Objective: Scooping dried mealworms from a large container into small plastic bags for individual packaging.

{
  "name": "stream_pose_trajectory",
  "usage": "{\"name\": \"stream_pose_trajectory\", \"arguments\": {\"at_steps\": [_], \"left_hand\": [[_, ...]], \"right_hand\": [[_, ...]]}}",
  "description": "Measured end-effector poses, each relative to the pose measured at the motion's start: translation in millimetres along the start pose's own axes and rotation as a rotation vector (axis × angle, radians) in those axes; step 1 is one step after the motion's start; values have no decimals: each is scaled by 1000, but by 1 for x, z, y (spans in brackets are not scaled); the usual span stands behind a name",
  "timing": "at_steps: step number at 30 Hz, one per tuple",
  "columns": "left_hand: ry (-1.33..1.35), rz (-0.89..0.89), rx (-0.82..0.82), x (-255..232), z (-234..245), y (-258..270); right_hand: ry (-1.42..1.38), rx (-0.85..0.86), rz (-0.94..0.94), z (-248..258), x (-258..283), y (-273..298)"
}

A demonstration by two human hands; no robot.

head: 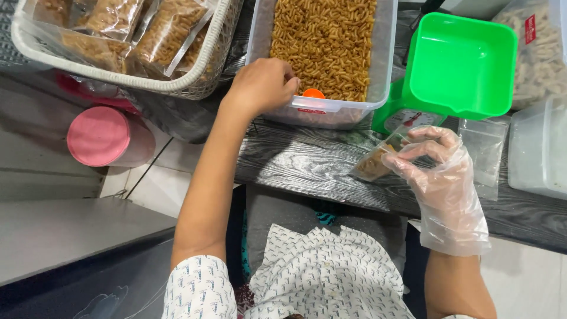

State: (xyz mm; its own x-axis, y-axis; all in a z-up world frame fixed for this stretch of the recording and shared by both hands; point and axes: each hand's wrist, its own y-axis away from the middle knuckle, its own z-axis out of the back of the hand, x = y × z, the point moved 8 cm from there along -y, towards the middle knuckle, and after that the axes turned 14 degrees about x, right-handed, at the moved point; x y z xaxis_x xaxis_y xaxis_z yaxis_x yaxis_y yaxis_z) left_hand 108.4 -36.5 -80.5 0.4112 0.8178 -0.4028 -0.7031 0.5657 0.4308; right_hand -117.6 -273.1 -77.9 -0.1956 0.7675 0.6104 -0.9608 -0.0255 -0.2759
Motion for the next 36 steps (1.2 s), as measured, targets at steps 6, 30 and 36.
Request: {"name": "stream_pose_trajectory", "arguments": {"at_steps": [6,30,36], "left_hand": [[99,-59,57,1,-2,-18],[-12,170,89,23,-17,-24],[-278,-416,-645,-42,-18,31]], "right_hand": [[-36,-32,21,2,2,2],[-238,-76,143,-9,-7,7],[-172,-30,130,-13,8,-5]]}}
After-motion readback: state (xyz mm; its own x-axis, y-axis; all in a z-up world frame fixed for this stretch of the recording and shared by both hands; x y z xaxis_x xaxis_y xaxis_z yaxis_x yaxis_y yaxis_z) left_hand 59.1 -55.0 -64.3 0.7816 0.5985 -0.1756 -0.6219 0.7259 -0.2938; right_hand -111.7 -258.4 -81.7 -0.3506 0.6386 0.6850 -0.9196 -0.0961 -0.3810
